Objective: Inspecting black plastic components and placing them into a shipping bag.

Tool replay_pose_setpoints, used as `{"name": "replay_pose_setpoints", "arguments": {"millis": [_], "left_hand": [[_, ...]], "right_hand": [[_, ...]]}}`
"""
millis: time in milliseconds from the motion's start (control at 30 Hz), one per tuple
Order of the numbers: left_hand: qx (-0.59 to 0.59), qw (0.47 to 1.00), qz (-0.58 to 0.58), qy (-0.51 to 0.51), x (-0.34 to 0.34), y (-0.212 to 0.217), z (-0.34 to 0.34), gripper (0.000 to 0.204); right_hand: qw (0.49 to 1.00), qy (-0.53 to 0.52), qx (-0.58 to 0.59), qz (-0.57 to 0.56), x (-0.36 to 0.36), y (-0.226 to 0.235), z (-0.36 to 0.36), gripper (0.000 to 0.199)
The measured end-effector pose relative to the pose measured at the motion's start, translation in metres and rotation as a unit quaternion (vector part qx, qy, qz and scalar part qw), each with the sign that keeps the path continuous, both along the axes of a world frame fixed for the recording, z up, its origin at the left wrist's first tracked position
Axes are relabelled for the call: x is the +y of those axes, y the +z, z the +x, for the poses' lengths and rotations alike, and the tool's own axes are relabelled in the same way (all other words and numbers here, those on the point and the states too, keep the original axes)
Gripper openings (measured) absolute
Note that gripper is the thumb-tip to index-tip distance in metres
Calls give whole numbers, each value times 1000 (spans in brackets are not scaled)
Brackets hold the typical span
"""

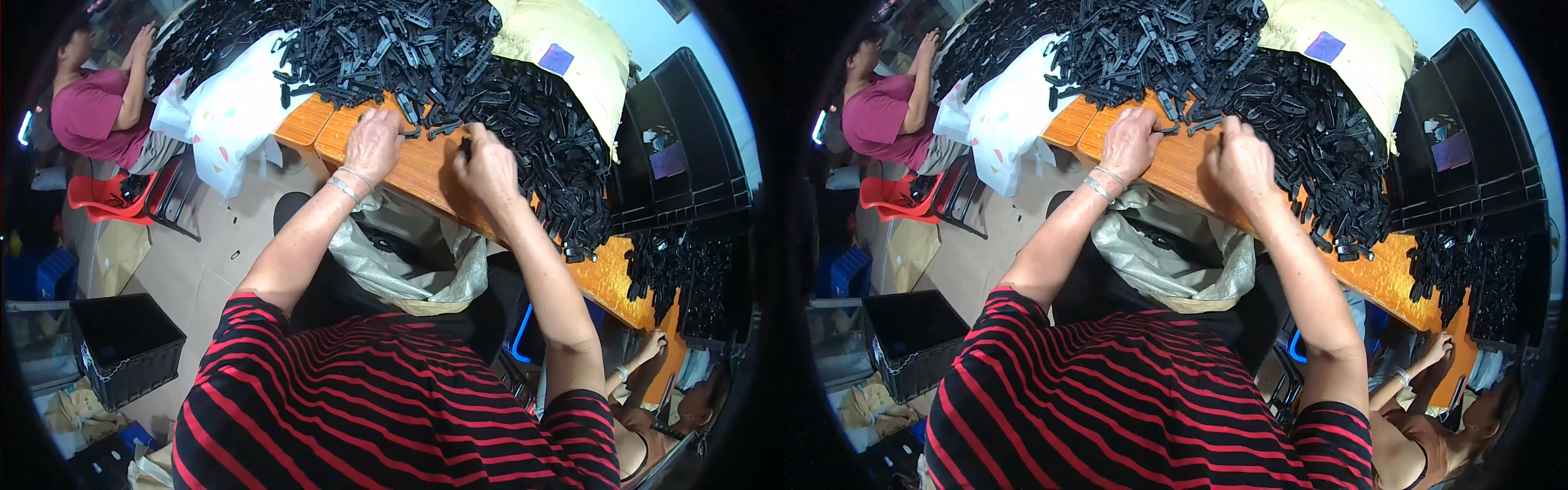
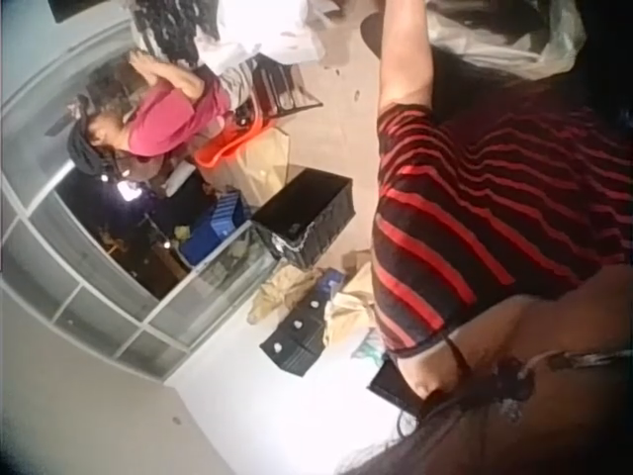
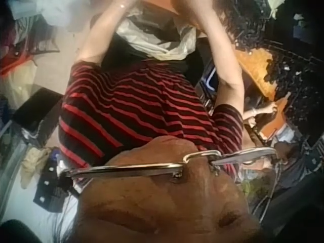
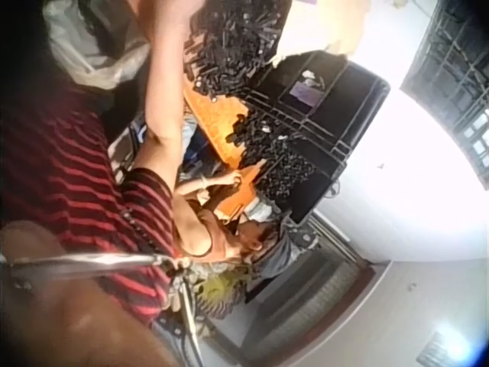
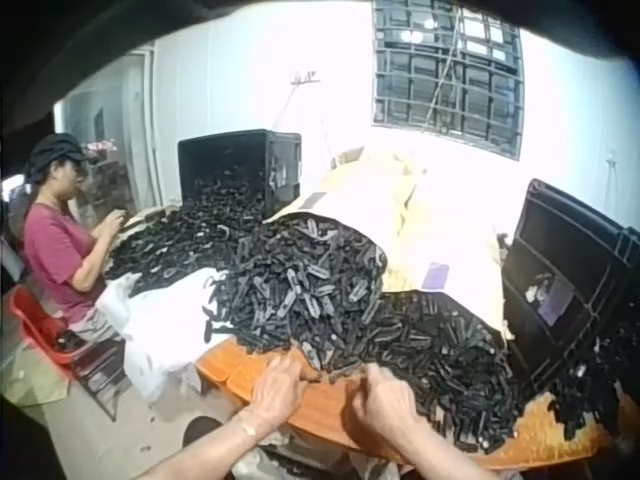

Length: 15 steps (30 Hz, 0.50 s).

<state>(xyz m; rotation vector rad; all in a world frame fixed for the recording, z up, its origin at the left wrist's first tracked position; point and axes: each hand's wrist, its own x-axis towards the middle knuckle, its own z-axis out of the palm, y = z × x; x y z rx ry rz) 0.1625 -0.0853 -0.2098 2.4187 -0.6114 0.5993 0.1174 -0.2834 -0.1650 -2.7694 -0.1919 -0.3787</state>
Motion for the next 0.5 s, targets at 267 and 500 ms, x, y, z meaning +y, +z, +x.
{"name": "replay_pose_setpoints", "arguments": {"millis": [267, 500], "left_hand": [[82, 985, -151, -31, -7, 2, -13, 19], [467, 745, -475, -46, -4, 19, -27, 23]], "right_hand": [[982, -12, 97, 159, 37, -26, -12, 31], [942, -100, 165, 275, 22, -47, 9, 33]]}}
